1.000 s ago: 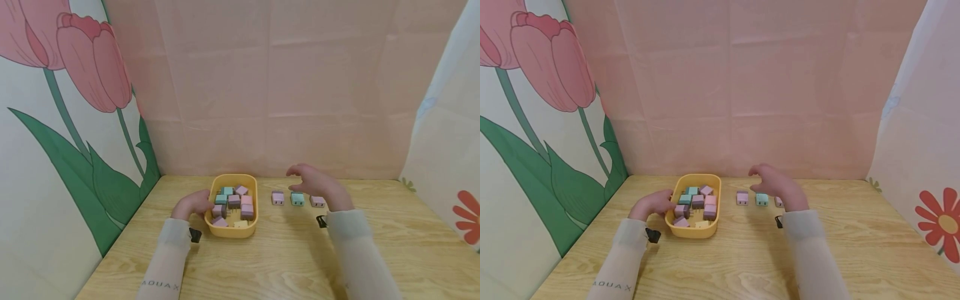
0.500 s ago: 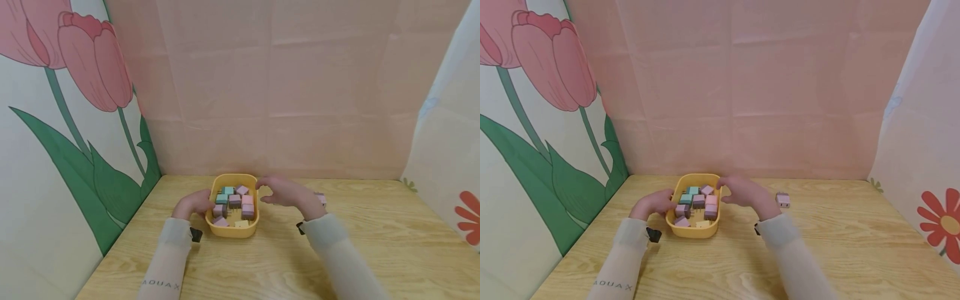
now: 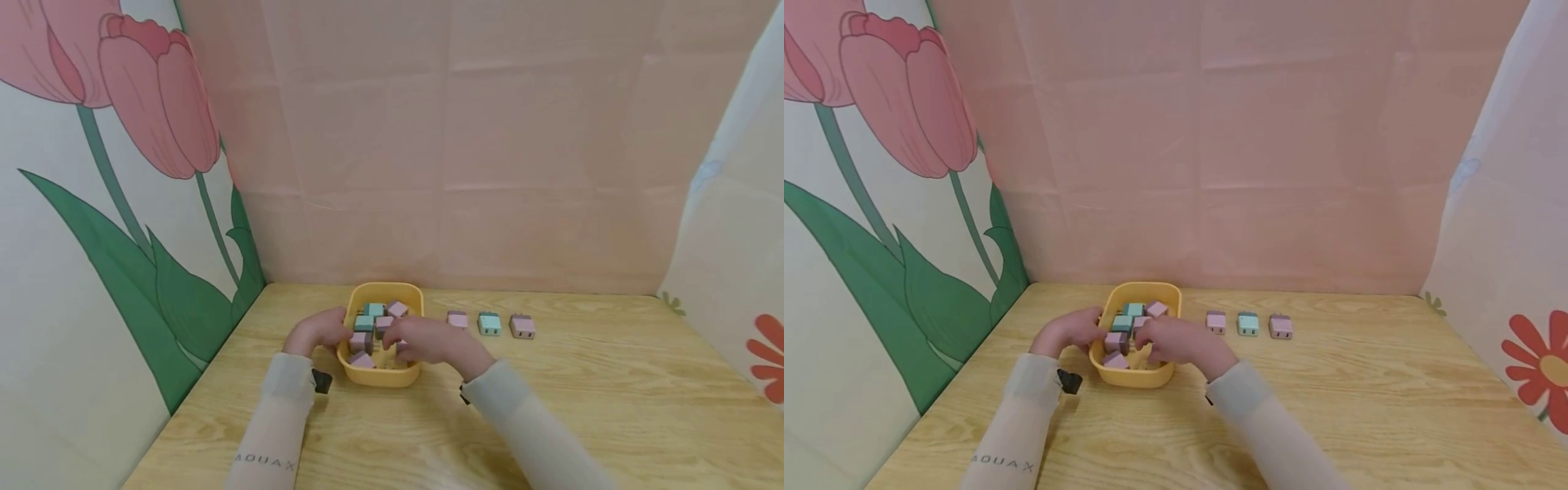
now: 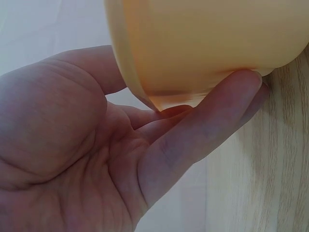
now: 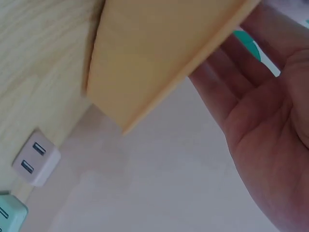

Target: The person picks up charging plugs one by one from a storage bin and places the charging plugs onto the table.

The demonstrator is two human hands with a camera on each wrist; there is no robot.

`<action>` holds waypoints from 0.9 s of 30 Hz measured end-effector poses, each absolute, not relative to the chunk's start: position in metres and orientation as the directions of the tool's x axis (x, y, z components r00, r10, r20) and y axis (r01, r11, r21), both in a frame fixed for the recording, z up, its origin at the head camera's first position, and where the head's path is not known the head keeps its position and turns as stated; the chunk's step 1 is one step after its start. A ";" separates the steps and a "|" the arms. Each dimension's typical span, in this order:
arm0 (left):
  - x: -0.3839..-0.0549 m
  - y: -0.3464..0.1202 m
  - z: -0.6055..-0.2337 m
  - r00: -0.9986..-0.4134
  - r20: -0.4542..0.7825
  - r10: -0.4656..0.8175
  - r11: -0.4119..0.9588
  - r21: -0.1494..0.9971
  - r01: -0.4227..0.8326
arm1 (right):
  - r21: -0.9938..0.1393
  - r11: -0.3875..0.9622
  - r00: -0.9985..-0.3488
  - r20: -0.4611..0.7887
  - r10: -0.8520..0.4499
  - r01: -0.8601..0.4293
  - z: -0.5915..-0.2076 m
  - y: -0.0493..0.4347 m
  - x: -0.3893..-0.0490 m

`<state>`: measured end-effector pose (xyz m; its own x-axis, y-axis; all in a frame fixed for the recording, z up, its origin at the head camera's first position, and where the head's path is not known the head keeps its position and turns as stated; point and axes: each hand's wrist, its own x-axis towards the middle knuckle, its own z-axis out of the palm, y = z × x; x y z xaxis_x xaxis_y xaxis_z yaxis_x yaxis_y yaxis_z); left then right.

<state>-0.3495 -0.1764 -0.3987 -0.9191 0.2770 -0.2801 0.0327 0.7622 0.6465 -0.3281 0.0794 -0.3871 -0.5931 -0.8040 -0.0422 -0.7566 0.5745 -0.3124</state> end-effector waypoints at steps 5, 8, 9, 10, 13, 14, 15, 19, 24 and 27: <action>-0.349 -0.176 -0.398 -0.918 -0.280 0.282 0.761 0.648 0.037 | -0.347 0.588 -0.600 -0.083 -0.795 -0.731 -0.394 0.075 -0.329; -0.349 -0.176 -0.397 -0.917 -0.282 0.282 0.764 0.644 0.037 | -0.354 0.595 -0.608 -0.088 -0.789 -0.722 -0.396 0.073 -0.328; -0.350 -0.176 -0.397 -0.917 -0.282 0.283 0.765 0.642 0.039 | -0.354 0.601 -0.614 -0.089 -0.784 -0.717 -0.397 0.072 -0.328; -0.349 -0.176 -0.397 -0.917 -0.281 0.283 0.765 0.643 0.039 | -0.352 0.607 -0.620 -0.088 -0.779 -0.713 -0.397 0.072 -0.327; -0.349 -0.176 -0.397 -0.916 -0.281 0.285 0.764 0.644 0.040 | -0.344 0.617 -0.632 -0.082 -0.770 -0.707 -0.399 0.071 -0.327; -0.349 -0.176 -0.397 -0.916 -0.283 0.284 0.763 0.646 0.037 | -0.343 0.619 -0.635 -0.080 -0.769 -0.707 -0.399 0.070 -0.327; -0.349 -0.176 -0.397 -0.916 -0.285 0.283 0.761 0.647 0.034 | -0.340 0.619 -0.635 -0.077 -0.769 -0.708 -0.400 0.070 -0.327; -0.348 -0.176 -0.397 -0.917 -0.288 0.277 0.761 0.648 0.027 | -0.333 0.617 -0.635 -0.066 -0.770 -0.713 -0.401 0.068 -0.328; -0.348 -0.176 -0.396 -0.919 -0.280 0.277 0.770 0.637 0.038 | -0.327 0.617 -0.636 -0.060 -0.769 -0.716 -0.403 0.067 -0.328; -0.348 -0.176 -0.396 -0.919 -0.283 0.274 0.772 0.634 0.035 | -0.326 0.622 -0.638 -0.069 -0.767 -0.712 -0.402 0.067 -0.327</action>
